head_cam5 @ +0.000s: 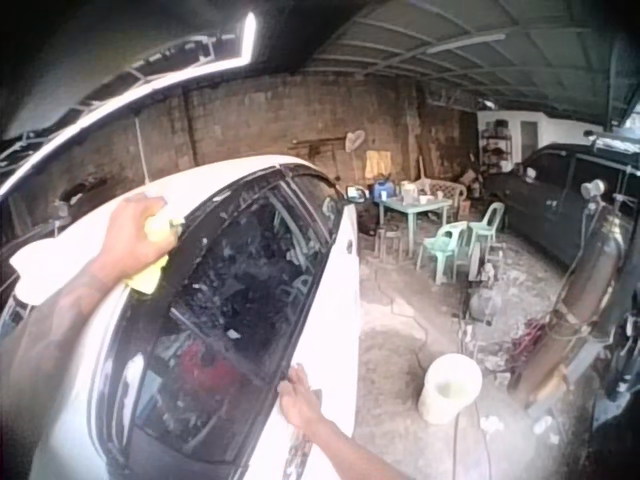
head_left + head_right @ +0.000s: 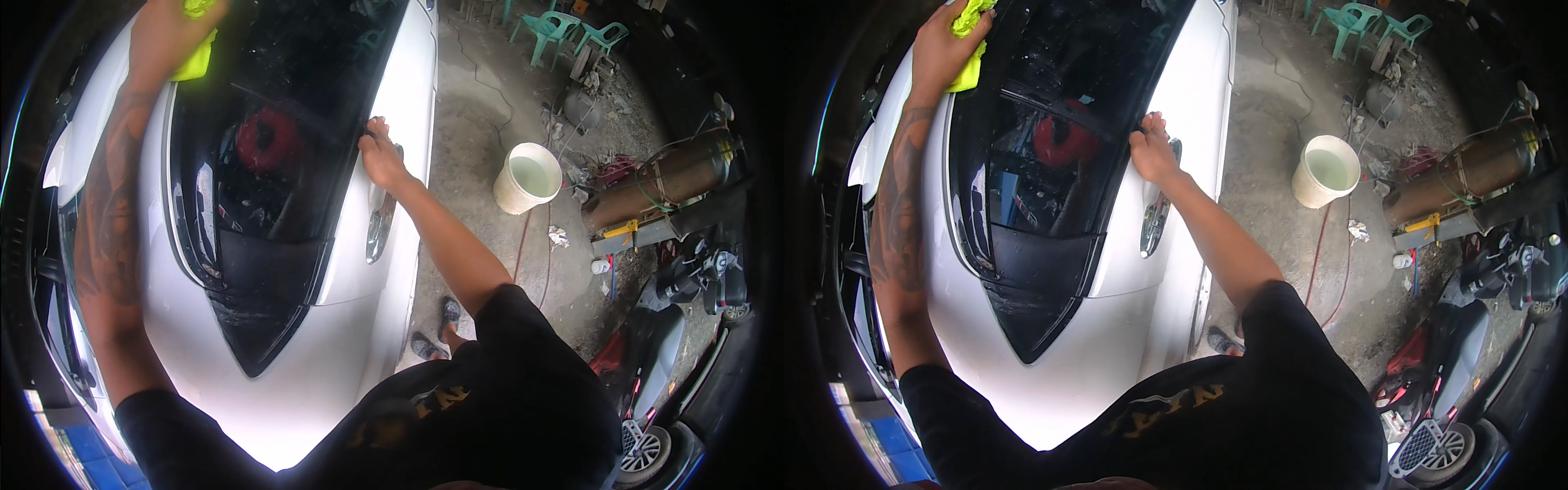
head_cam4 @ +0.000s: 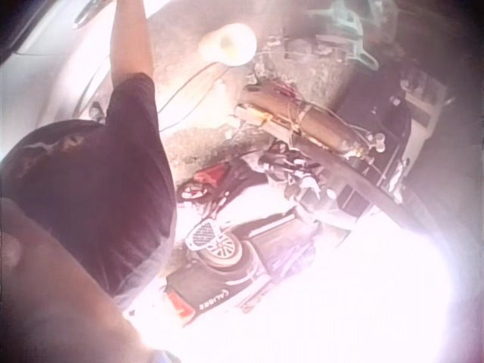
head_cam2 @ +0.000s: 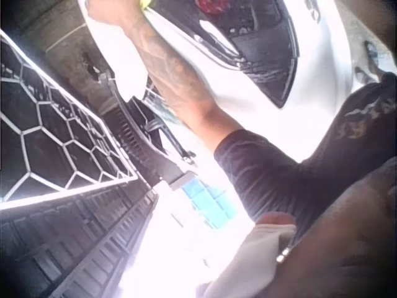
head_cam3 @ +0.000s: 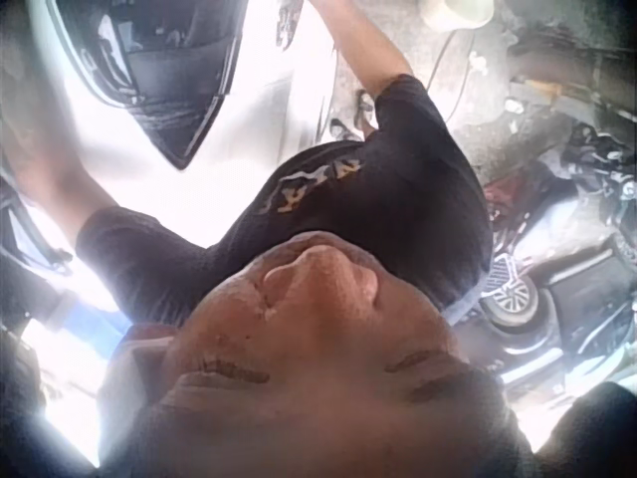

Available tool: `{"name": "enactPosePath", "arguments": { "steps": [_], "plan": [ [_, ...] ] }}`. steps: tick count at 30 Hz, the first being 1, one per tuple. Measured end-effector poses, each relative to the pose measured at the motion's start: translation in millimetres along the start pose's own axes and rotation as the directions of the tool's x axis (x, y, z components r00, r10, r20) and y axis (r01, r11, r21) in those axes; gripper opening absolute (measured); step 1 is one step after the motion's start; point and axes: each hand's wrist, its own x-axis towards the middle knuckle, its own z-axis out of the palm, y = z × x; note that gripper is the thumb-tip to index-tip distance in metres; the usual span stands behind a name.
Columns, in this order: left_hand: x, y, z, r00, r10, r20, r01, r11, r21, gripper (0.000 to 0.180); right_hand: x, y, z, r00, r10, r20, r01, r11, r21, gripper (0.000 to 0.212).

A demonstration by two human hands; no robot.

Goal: The person uses a small black abrasive pad to rub the white paint on the side of a car, then wipes the area with a yellow microfiber cloth. The person repeats this process along the side door and rear quarter panel.

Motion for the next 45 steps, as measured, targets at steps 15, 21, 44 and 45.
{"name": "enactPosePath", "arguments": {
  "steps": [15, 21, 44, 45],
  "plan": [
    [-0.5, -21.2, -0.4, 0.965, -0.19, 0.181, 0.196, 0.98, -0.019, 0.041, 101.9, 30.2, -9.7, 0.899, 0.323, -0.296, -0.192, 0.897, 0.398, 0.072],
    [-2.1, -27.5, 4.0, 0.957, -0.206, 0.206, 0.211, 0.977, -0.005, 0.031, 116.5, 64.2, 10.3, 0.886, 0.4, -0.236, -0.322, 0.896, 0.307, 0.059],
    [-7.3, -27.5, 2.8, 0.922, -0.287, 0.26, 0.308, 0.95, -0.043, 0.031, 129.3, 72.3, -50.7, 0.986, 0.019, -0.167, 0.008, 0.987, 0.16, 0.074],
    [-7.3, -30.0, 3.1, 0.917, -0.292, 0.27, 0.311, 0.95, -0.026, 0.032, 139.2, 69.0, -51.9, 0.981, 0.026, -0.192, 0.004, 0.988, 0.155, 0.075]
  ]
}}
